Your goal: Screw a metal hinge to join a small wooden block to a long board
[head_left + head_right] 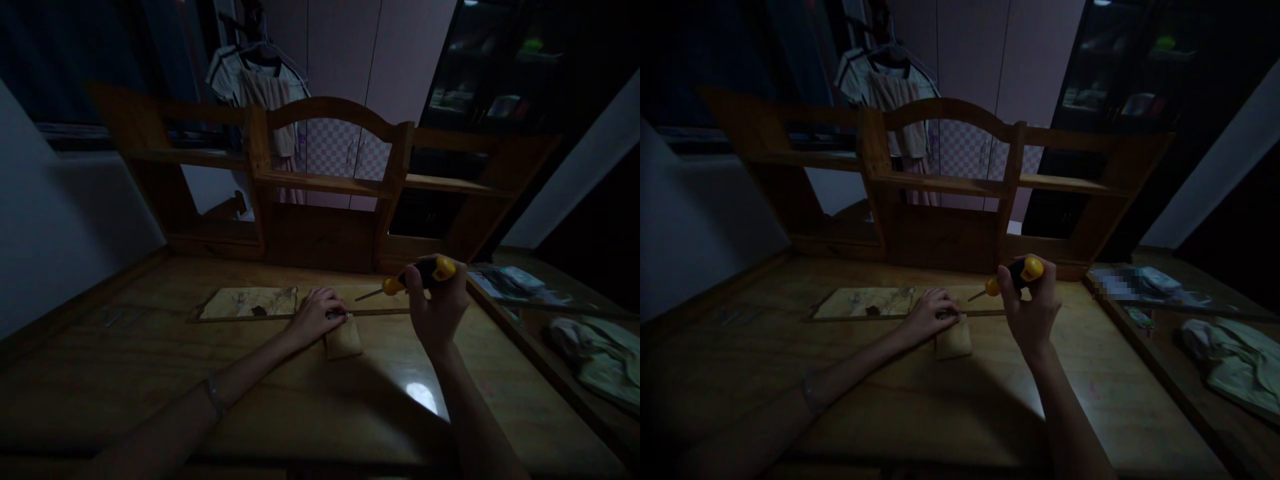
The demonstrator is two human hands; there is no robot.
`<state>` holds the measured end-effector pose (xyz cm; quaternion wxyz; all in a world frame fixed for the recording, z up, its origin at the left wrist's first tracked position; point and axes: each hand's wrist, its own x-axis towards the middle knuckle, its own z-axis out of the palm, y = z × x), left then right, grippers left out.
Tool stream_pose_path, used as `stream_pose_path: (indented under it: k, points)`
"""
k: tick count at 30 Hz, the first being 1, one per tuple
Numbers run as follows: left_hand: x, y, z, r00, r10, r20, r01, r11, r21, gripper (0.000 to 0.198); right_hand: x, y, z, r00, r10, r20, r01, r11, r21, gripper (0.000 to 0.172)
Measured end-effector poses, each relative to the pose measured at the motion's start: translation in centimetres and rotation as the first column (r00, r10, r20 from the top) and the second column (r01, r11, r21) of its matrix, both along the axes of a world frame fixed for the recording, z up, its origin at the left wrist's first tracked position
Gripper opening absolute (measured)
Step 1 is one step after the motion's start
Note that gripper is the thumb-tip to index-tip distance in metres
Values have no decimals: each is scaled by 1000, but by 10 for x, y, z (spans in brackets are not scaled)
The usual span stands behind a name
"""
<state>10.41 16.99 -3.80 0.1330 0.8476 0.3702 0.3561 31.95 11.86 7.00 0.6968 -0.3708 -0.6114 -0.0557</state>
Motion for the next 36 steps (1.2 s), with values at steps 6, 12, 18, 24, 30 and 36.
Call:
stream_pose_path:
  k: [6, 12, 18, 24, 30, 36]
  points:
    - [-1, -4, 3, 999, -29, 17, 29, 999, -13, 7, -7, -7, -4, 994, 40, 103, -34, 998, -54, 29]
    - [0, -5, 2, 1000, -25, 7, 25, 1000, 1, 6, -9, -10, -4, 985, 8, 174, 1, 999, -52, 28]
    - [0, -6, 1, 1000, -21, 15, 21, 1000, -5, 7, -10, -9, -7, 984, 37, 174, -20, 995, -98, 31]
    - [1, -8, 5, 1000, -18, 7, 18, 1000, -14, 5, -12, -11, -2, 976, 27, 216, -3, 994, -110, 28]
    - [0, -7, 3, 999, -31, 17, 31, 999, -7, 8, -13, -12, 0, 983, 65, 172, -42, 990, -135, 30]
    - [1, -8, 4, 1000, -28, 4, 28, 1000, -13, 9, -14, -13, -1, 985, 42, 165, -24, 994, -108, 33]
